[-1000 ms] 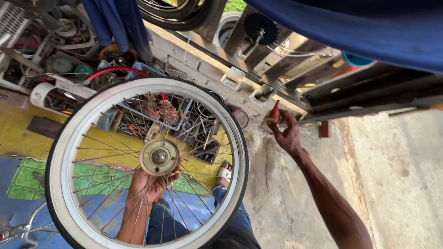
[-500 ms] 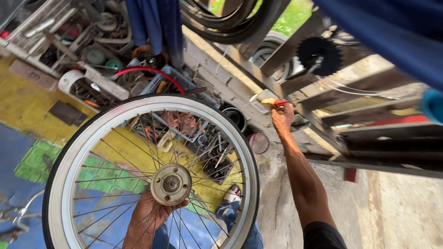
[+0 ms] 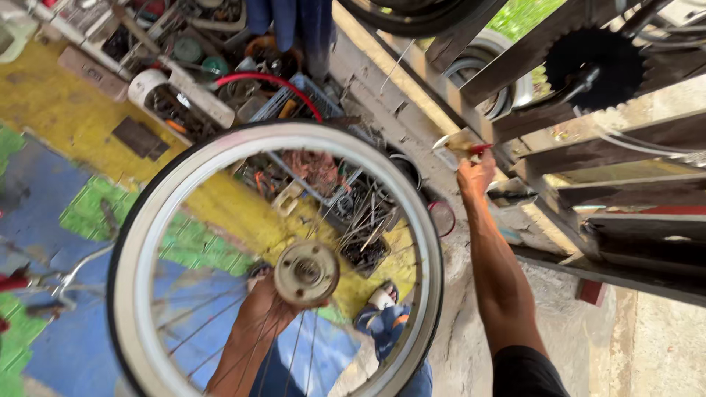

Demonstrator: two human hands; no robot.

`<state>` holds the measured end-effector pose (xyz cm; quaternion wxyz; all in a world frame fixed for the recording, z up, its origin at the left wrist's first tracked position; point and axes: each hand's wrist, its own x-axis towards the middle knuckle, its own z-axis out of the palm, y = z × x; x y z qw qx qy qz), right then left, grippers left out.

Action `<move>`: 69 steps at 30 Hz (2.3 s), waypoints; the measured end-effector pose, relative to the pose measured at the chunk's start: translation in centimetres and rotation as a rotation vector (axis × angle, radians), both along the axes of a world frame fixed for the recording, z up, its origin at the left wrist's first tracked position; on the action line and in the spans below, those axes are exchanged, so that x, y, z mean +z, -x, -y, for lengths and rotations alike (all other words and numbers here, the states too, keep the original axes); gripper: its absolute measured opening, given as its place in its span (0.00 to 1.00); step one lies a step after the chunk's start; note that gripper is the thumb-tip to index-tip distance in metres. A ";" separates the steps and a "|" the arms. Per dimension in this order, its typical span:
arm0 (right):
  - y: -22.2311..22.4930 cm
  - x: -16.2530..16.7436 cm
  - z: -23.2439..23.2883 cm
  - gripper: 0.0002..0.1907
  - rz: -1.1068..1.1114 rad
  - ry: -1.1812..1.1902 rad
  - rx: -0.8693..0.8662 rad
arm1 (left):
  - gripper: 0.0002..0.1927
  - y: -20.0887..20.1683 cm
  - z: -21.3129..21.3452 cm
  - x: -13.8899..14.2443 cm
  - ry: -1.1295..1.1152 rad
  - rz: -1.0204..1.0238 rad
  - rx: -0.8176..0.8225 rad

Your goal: The person sits on the floor beside a red bicycle and loosens the axle nuts of the front wheel by hand. They lift the wheel off the fork, apply lubricant from a squeeze bottle to the hub, work the hub components, then reposition the wheel in the fork and retighten the axle nuts.

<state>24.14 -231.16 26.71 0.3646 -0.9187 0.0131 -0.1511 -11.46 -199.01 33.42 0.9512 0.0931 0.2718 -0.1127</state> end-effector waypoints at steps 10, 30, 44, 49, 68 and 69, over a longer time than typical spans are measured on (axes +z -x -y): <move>19.1 28.1 -2.3 0.07 -0.034 -0.105 0.659 | 0.22 -1.0 0.2 6.8 -0.073 0.187 -0.144; 28.3 46.2 -12.6 0.11 0.307 0.830 1.258 | 0.20 0.3 0.7 19.7 -0.016 0.298 -0.323; 31.0 48.1 -13.4 0.16 0.097 0.864 1.093 | 0.19 1.4 1.2 19.8 -0.049 0.342 -0.318; 31.8 47.6 -12.8 0.18 -0.019 0.933 0.929 | 0.18 1.4 1.2 19.5 -0.048 0.317 -0.311; 30.9 46.8 -11.1 0.12 -0.141 0.937 1.000 | 0.19 0.6 1.8 19.8 -0.082 0.342 -0.328; 31.1 47.1 -10.9 0.11 -0.008 0.822 1.057 | 0.19 0.7 1.8 19.8 -0.085 0.346 -0.325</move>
